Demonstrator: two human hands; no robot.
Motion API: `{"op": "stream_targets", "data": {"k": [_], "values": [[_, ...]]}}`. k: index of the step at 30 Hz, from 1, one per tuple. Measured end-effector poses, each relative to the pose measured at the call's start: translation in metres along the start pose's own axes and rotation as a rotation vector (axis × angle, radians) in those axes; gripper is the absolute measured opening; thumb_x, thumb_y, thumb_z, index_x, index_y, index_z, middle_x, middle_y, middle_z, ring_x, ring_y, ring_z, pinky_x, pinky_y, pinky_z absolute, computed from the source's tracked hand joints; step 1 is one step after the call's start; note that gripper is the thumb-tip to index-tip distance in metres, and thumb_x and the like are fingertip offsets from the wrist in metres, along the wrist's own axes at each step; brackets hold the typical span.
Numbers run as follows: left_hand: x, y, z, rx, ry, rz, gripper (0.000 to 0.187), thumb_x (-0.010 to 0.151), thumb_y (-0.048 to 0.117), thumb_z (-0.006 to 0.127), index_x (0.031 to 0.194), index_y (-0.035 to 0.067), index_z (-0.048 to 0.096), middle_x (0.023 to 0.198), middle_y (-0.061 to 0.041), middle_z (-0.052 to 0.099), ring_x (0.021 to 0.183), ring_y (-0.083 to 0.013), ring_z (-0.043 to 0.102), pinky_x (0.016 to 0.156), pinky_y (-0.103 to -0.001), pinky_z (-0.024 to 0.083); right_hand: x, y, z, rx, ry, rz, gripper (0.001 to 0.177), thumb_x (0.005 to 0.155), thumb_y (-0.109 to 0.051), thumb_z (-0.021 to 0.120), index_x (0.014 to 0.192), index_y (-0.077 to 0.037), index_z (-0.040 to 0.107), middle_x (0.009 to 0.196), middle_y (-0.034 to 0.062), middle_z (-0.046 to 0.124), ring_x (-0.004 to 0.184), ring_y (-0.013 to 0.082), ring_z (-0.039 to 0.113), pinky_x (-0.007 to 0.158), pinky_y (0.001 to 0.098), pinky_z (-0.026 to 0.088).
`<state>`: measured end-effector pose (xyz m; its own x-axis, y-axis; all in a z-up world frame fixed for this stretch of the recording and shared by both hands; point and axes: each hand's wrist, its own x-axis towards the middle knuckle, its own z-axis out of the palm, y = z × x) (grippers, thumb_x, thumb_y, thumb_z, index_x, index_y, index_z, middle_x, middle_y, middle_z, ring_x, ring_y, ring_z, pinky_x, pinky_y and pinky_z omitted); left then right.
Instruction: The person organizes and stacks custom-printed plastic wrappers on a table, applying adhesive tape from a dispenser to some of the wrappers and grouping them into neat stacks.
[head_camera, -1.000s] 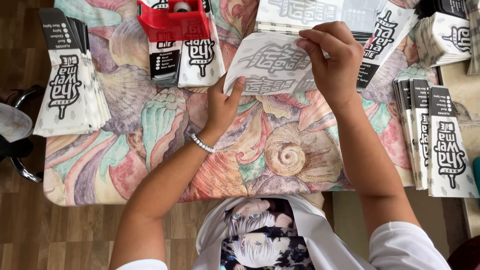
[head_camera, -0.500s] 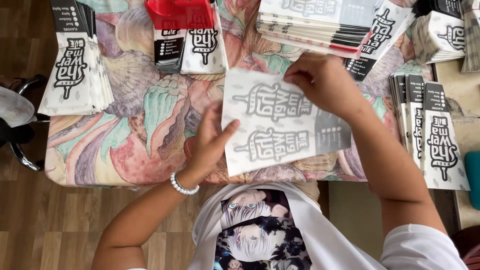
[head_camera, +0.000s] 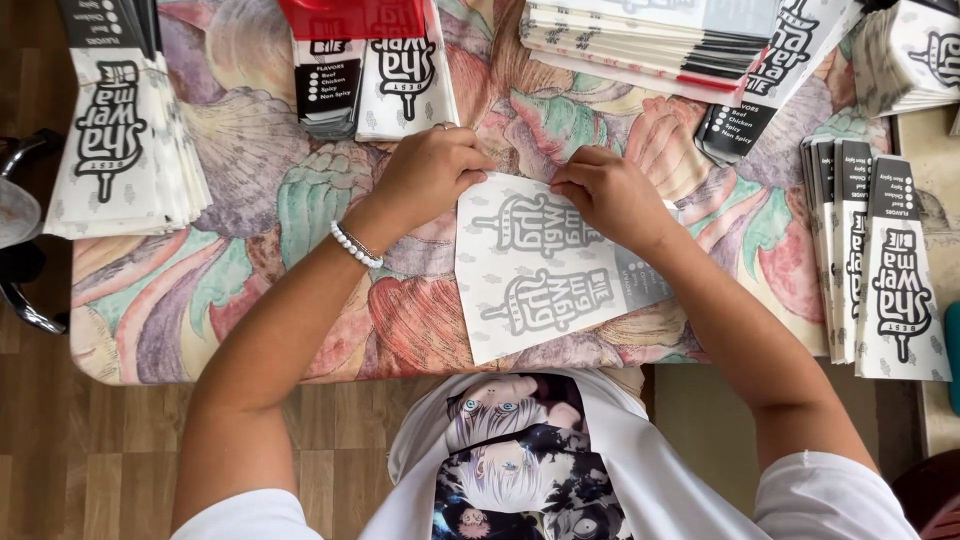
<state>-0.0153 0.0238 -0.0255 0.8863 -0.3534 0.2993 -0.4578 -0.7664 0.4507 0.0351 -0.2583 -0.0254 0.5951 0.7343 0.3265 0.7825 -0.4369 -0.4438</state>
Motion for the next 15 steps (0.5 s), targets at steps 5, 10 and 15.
{"op": "stream_targets", "data": {"k": [5,10,15], "values": [[0.006,-0.011,0.010,0.055,-0.074,0.047,0.007,0.088,0.015,0.076,0.094,0.015,0.078,0.090,-0.002,0.070,0.084,-0.0289,0.069,0.077,-0.043,0.058,-0.001,0.004,0.003,-0.093,-0.011,-0.042,0.003,0.093,-0.006,0.075,0.094,-0.004,0.077,0.088,0.0103,0.067,0.082,0.0292,0.068,0.071,0.0381,0.057],[0.002,-0.013,0.015,0.056,-0.068,0.074,0.005,0.089,0.014,0.074,0.093,0.014,0.075,0.085,-0.001,0.067,0.078,-0.0287,0.069,0.075,-0.042,0.057,0.000,-0.005,-0.009,-0.169,-0.052,-0.090,0.004,0.095,-0.006,0.074,0.095,-0.004,0.077,0.089,0.0103,0.069,0.085,0.0286,0.069,0.074,0.0363,0.057],[-0.002,-0.017,0.018,0.067,-0.032,0.147,0.003,0.091,0.014,0.073,0.090,0.012,0.071,0.083,-0.003,0.063,0.076,-0.0300,0.068,0.073,-0.042,0.057,0.008,-0.012,-0.025,-0.218,-0.182,-0.127,0.006,0.094,-0.006,0.071,0.093,-0.005,0.076,0.090,0.0092,0.071,0.086,0.0268,0.071,0.075,0.0359,0.058]]}}
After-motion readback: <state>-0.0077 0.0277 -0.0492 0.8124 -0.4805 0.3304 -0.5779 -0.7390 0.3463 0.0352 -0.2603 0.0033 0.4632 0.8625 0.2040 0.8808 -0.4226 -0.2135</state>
